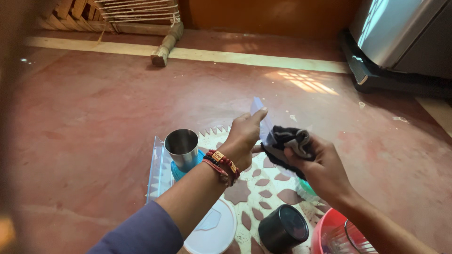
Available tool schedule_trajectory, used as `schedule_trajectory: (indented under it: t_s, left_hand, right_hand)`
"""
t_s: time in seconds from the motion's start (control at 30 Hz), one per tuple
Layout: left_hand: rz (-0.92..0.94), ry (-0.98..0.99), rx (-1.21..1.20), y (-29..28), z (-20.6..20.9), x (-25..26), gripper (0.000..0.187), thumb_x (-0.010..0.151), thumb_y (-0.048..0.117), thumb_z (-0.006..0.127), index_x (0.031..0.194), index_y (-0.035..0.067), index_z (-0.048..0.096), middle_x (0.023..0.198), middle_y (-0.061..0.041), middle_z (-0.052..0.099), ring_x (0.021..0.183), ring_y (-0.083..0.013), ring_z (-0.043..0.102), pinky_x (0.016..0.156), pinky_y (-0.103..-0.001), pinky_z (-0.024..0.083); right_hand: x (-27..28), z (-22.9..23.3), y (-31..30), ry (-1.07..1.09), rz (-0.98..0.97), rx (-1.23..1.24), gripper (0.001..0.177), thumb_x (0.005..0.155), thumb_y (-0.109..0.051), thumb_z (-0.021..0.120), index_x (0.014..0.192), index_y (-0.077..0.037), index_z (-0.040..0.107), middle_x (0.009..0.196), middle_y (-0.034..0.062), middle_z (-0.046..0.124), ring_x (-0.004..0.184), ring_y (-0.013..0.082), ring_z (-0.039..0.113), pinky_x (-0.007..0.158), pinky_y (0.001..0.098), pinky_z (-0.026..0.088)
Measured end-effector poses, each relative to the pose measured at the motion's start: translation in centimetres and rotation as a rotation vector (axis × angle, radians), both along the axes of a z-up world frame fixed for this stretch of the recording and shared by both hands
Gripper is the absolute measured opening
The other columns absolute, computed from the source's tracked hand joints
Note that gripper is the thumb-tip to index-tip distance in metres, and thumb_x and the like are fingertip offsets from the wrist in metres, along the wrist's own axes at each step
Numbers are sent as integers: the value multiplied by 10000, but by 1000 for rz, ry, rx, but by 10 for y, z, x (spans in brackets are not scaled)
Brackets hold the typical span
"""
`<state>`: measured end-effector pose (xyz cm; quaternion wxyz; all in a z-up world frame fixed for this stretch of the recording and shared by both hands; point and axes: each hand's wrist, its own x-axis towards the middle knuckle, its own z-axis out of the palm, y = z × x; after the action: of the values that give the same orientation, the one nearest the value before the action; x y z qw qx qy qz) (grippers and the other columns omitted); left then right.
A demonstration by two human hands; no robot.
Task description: The person sits on the floor and wipes several kitchen items with a dark cloth. They wipe a glass tumbler, a black mug, a green-lidded jar, a plastic lid, a metal cup, a white lid, and a blue-lidded container, placing each item back on the floor after wiping.
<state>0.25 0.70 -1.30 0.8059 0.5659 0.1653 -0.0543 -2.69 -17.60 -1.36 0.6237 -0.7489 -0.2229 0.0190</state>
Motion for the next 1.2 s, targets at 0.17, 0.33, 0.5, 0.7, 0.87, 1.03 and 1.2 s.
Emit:
schedule_trajectory:
  t_s: [0.17,0.33,0.5,0.7,0.87,1.03,1.2]
  left_hand:
    - [-72,-63,37,-4,-5,-1,389,991,347,570,1246,53,582,1129,-98,675,998,-220,673,885,-479,582]
    - [-172,-91,140,-12,-1,-8,348,980,302,582,1258,98,628,1145,-75,674,993,-205,613,873,-482,523]
    - [-151,-123,176,-16,3,-11,320,999,249,561,1252,67,637,1068,-83,693,916,-194,606,785,-437,499]
    - [-18,-113,19,-5,-10,-6,285,997,188,562,1254,72,607,1033,-84,707,812,-163,658,684,-337,541]
    - [24,-198,41,-7,-26,1,280,1009,167,560,1234,14,625,1005,-96,719,798,-153,650,668,-318,542]
    - [-68,-181,51,-15,-29,-5,274,1032,187,551,1215,0,632,956,-105,683,764,-174,619,641,-336,527]
    - [-138,-204,43,-15,-35,-7,306,1032,180,532,1241,-23,626,975,-93,684,805,-172,633,679,-350,570]
  right_hand:
    - [4,14,4,-249,-184,-106,207,929,-69,715,1132,-31,719,899,23,750,814,48,648,722,251,529]
    - [17,10,2,-360,-184,-228,311,845,-66,708,1154,-39,700,798,63,743,731,60,629,640,271,533]
    - [43,-24,0,-27,-244,-432,233,914,-181,733,1068,-5,726,759,91,731,658,113,598,618,326,515]
    - [40,-34,-5,109,-150,-400,268,832,-178,774,1070,-56,770,787,13,759,690,76,617,636,308,531]
    - [29,-19,13,60,-170,-364,276,788,-140,783,1051,-54,783,781,47,789,680,93,669,641,313,551]
    - [33,-16,24,-131,-256,-379,285,778,-101,741,1054,-30,752,762,119,771,676,114,683,657,325,545]
    - [55,-30,21,-35,-235,-317,215,858,-155,725,1035,-35,745,796,84,756,693,101,621,645,329,515]
